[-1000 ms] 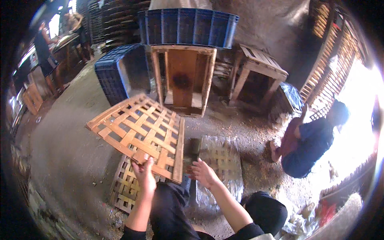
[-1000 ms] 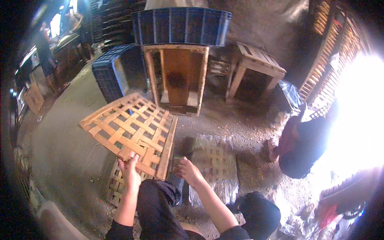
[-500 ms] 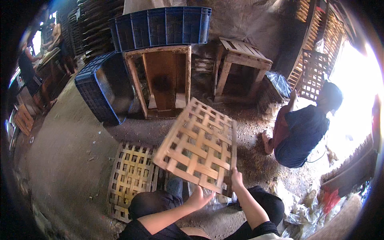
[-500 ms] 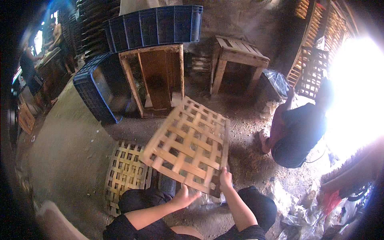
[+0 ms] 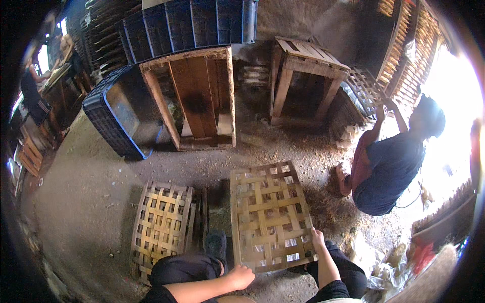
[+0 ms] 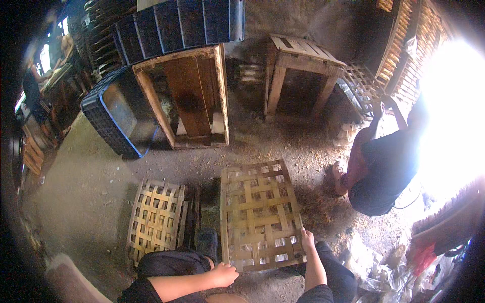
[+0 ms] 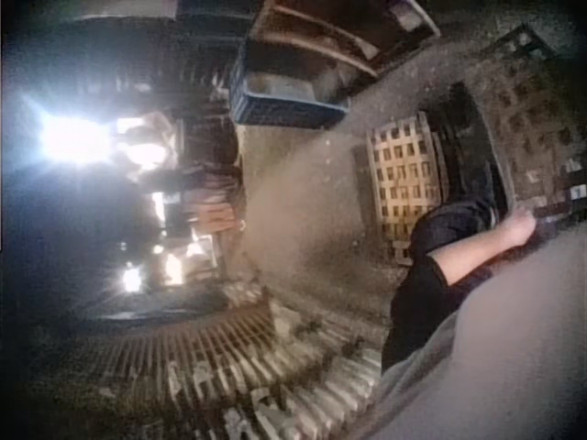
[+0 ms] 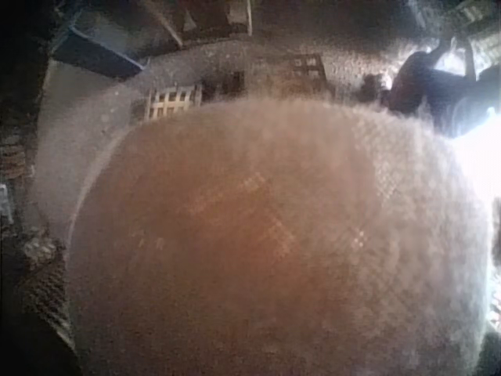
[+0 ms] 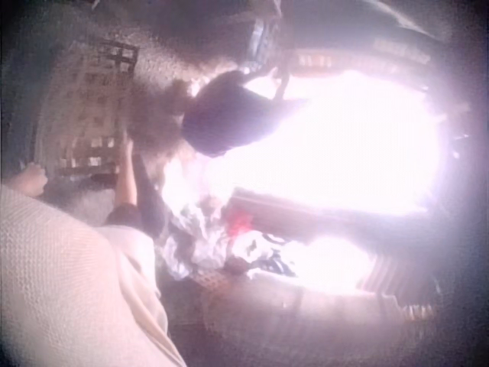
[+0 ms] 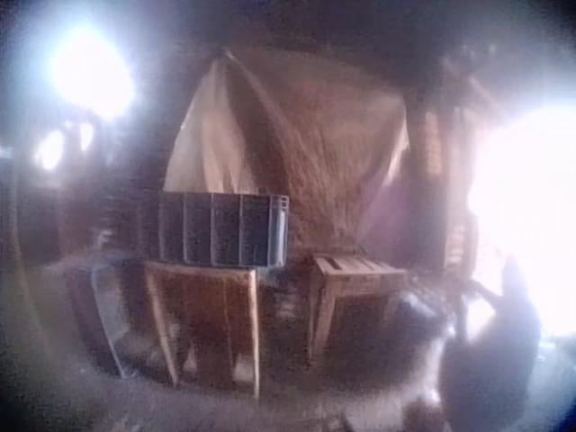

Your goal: The person sits on the floor and repeatedly places clear plastic sheets over square woven trays. They smooth the plastic and stack the covered trays. Another person is visible in the background working with similar trays.

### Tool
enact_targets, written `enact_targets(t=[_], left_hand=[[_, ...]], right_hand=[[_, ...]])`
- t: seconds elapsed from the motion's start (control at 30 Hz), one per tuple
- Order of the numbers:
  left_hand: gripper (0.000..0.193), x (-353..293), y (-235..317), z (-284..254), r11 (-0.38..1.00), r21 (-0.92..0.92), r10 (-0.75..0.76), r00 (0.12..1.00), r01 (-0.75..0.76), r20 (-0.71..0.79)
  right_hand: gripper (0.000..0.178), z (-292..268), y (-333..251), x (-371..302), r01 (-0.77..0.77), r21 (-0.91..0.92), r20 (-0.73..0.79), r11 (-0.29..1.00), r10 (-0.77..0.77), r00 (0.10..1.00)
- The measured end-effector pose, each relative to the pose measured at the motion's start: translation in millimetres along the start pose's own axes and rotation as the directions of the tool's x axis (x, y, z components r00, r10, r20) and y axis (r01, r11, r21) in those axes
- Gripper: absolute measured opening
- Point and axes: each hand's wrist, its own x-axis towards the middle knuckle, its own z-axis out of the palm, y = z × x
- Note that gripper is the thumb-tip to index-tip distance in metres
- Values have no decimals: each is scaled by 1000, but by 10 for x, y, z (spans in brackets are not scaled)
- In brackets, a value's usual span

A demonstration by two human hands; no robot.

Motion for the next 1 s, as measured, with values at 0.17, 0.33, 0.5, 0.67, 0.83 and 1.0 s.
enact_targets(t=[0.17,0.33,0.5,0.67,0.83,1.0], left_hand=[[25,16,34,23,999,34,-10,996,6,92],[28,40,29,-23,1000,-14,3,995,-2,95],[25,5,30,-135,999,-35,4,992,1,127],[21,28,34,-123,1000,-22,20,994,-18,104],[15,92,30,-47,998,46,29,993,-35,116],[22,232,48,-272,997,52,47,985,-56,166]], right_hand=[[45,218,-46,33,6,-38,48,999,-4,999],[44,265,236,187,-20,-102,-33,995,17,999],[45,486,132,79,-11,-166,-63,986,0,998],[40,532,-33,8,-138,-546,-64,826,122,990],[46,374,335,187,-290,-716,-154,635,261,953],[34,-567,-271,269,-148,-839,-91,523,134,987]])
